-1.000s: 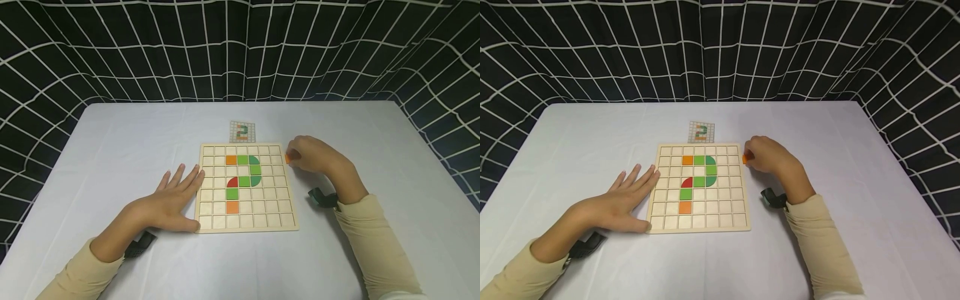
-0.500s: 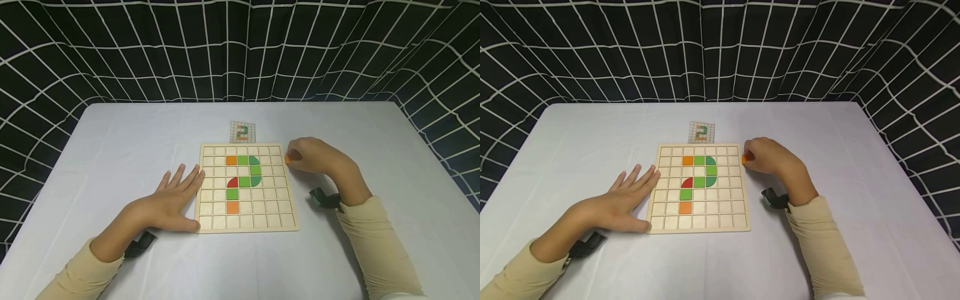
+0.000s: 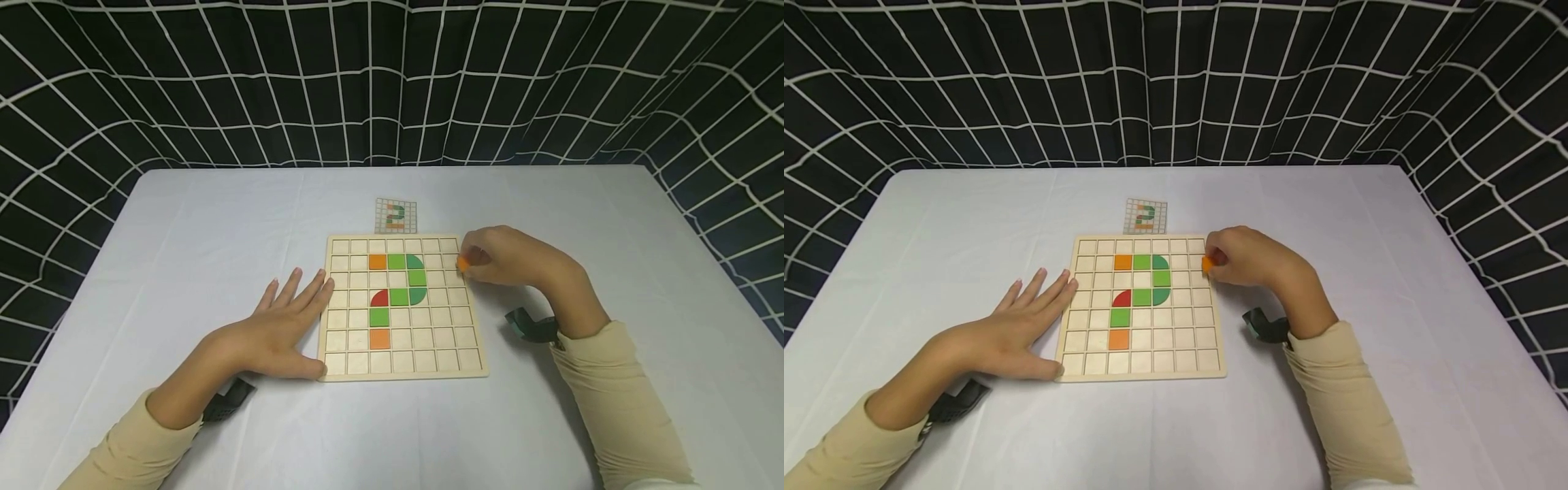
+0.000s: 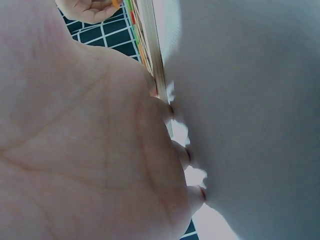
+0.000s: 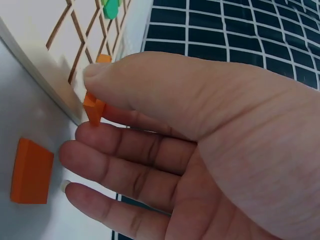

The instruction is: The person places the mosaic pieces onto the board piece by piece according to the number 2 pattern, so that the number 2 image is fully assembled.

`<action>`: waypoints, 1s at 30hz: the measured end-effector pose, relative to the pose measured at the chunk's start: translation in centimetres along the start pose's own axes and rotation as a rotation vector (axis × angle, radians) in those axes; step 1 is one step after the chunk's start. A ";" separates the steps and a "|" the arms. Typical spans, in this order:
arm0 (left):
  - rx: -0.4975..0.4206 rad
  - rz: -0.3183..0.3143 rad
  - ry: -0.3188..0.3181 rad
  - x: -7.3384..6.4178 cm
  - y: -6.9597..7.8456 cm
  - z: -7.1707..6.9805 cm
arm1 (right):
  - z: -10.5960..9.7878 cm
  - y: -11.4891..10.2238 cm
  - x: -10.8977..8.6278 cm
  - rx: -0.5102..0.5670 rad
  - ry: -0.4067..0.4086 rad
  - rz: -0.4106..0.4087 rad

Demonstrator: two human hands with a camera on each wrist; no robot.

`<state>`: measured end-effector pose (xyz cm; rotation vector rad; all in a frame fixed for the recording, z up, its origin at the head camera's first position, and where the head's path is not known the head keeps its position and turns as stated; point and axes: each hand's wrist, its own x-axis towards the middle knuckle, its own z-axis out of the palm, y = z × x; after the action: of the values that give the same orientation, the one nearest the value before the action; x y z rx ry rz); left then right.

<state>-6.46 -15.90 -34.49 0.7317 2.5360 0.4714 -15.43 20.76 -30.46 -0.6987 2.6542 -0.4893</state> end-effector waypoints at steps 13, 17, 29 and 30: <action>0.002 0.004 -0.003 -0.1 -0.1 0.0 | 0.4 -1.7 -0.2 -0.030 -0.044 -0.020; 0.002 0.004 -0.005 -0.1 -0.1 0.0 | 0.7 -2.5 -0.3 -0.049 -0.070 -0.031; 0.009 0.002 -0.009 -0.1 -0.1 -0.1 | 2.0 -4.9 -0.1 -0.098 -0.123 -0.111; 0.009 0.001 -0.009 -0.1 -0.1 -0.1 | 2.1 -5.0 -0.1 -0.099 -0.124 -0.116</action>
<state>-6.47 -16.05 -34.44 0.7373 2.5305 0.4566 -12.49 16.19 -30.22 -0.8866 2.5460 -0.3347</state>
